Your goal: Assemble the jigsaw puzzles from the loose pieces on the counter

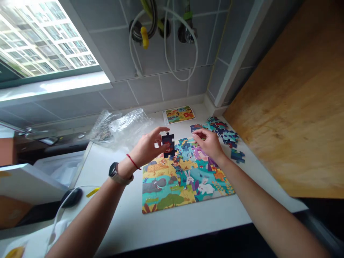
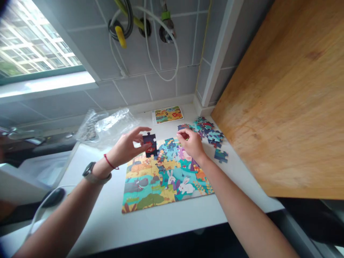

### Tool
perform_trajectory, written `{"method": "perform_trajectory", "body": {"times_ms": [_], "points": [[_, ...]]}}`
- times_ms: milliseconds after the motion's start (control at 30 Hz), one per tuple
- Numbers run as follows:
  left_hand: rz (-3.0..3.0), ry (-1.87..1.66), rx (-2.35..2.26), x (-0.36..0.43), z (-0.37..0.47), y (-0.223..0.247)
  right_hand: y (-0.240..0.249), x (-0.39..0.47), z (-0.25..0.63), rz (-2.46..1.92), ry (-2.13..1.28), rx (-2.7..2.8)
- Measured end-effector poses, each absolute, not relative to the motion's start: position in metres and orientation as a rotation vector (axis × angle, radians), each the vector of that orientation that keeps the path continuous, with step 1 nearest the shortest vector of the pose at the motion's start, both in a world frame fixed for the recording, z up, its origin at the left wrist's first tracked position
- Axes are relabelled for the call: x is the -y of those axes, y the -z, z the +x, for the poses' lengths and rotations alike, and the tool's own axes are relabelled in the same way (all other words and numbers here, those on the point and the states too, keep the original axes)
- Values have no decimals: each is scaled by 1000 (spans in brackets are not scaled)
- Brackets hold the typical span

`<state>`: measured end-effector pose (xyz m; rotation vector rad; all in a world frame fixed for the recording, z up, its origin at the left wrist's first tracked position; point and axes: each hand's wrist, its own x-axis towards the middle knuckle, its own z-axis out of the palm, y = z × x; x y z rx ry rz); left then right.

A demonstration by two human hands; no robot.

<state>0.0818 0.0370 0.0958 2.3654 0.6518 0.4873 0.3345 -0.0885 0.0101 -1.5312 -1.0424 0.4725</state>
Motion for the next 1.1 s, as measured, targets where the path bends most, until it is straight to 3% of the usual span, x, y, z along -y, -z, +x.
{"method": "perform_trajectory", "body": {"times_ms": [233,767,1100], "points": [[2209,-136,-912,-29,-14,-65,-6,84,335,-1475,-396,1132],[2578,-528,-928,-10,-43,-20,-5,82,340,-1447,-385,1204],[2903,-434,-632,3,-56,-3,-8,85,334,-1474,-409,1280]]}}
